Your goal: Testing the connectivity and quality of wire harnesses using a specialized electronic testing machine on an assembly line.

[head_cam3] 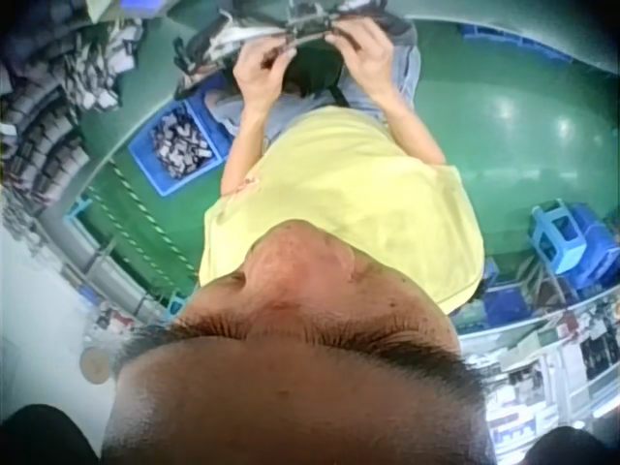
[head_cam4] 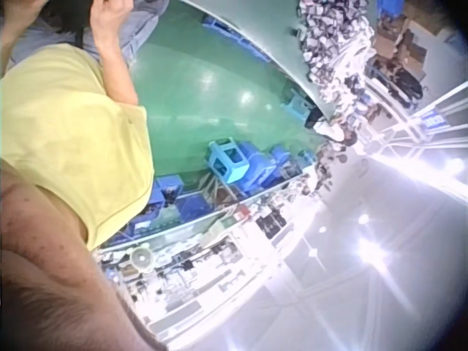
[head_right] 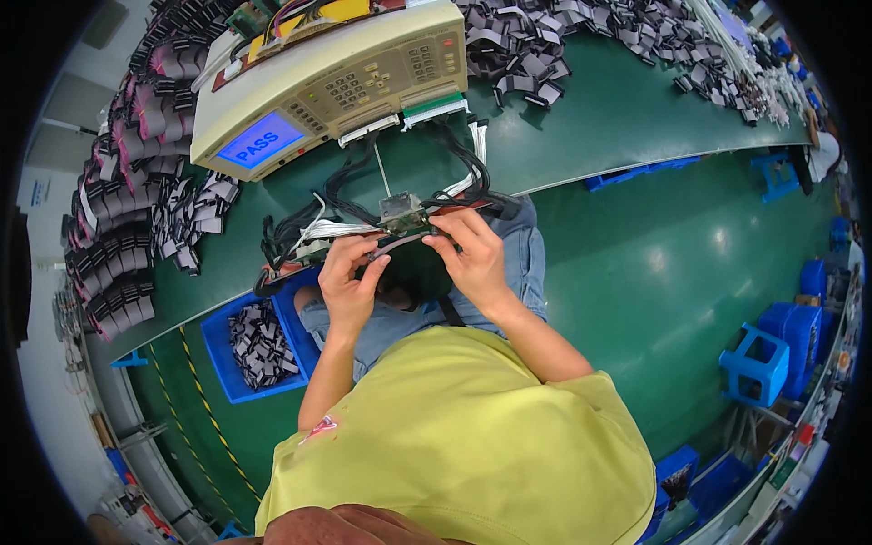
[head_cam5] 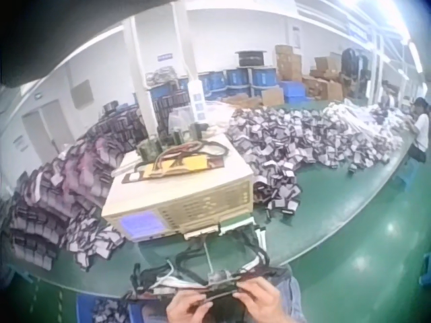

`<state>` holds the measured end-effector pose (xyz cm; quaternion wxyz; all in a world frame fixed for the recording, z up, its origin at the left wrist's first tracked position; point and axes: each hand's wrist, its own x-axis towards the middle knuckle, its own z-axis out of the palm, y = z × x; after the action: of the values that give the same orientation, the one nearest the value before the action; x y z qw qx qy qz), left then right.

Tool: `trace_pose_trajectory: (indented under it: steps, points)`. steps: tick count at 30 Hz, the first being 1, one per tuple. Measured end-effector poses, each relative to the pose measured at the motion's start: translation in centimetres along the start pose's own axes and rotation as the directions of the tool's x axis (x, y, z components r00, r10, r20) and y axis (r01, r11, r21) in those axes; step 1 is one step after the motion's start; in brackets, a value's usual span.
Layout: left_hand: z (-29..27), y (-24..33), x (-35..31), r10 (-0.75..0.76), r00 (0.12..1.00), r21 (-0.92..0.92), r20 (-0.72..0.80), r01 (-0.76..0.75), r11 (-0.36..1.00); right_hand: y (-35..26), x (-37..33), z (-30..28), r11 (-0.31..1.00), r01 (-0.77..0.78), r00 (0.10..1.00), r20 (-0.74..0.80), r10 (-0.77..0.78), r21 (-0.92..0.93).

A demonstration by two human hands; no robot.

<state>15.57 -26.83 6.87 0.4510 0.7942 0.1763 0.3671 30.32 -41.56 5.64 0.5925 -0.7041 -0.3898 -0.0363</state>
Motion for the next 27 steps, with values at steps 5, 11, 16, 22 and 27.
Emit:
trace_pose_trajectory:
  steps: [5, 11, 16, 22, 27]
  points:
    - [-0.4, -0.1, -0.3, -0.041, 0.997, 0.010, 0.061, 0.040, 0.999, 0.2, 0.0, 0.5, 1.000, -0.021, 0.998, -0.056, 0.022, 0.019]
    - [-0.2, -0.5, -0.8, -0.048, 0.998, 0.042, 0.031, 0.047, 0.998, 0.1, 0.4, 0.6, 0.994, 0.077, 0.996, -0.041, -0.080, -0.079]
    - [-0.1, -0.4, -0.7, -0.045, 0.999, 0.059, 0.029, 0.043, 0.997, 0.0, 0.8, 0.5, 0.986, 0.107, 0.993, -0.030, -0.112, -0.128]
    - [0.1, -0.4, -0.8, -0.071, 0.997, 0.047, 0.031, 0.069, 0.996, -0.2, 1.0, 0.5, 0.988, 0.069, 0.997, -0.035, -0.074, -0.139]
    - [0.7, -0.8, -0.8, -0.061, 0.998, 0.048, 0.018, 0.060, 0.997, -0.2, 1.1, 1.3, 0.985, 0.030, 0.996, -0.080, -0.044, -0.170]
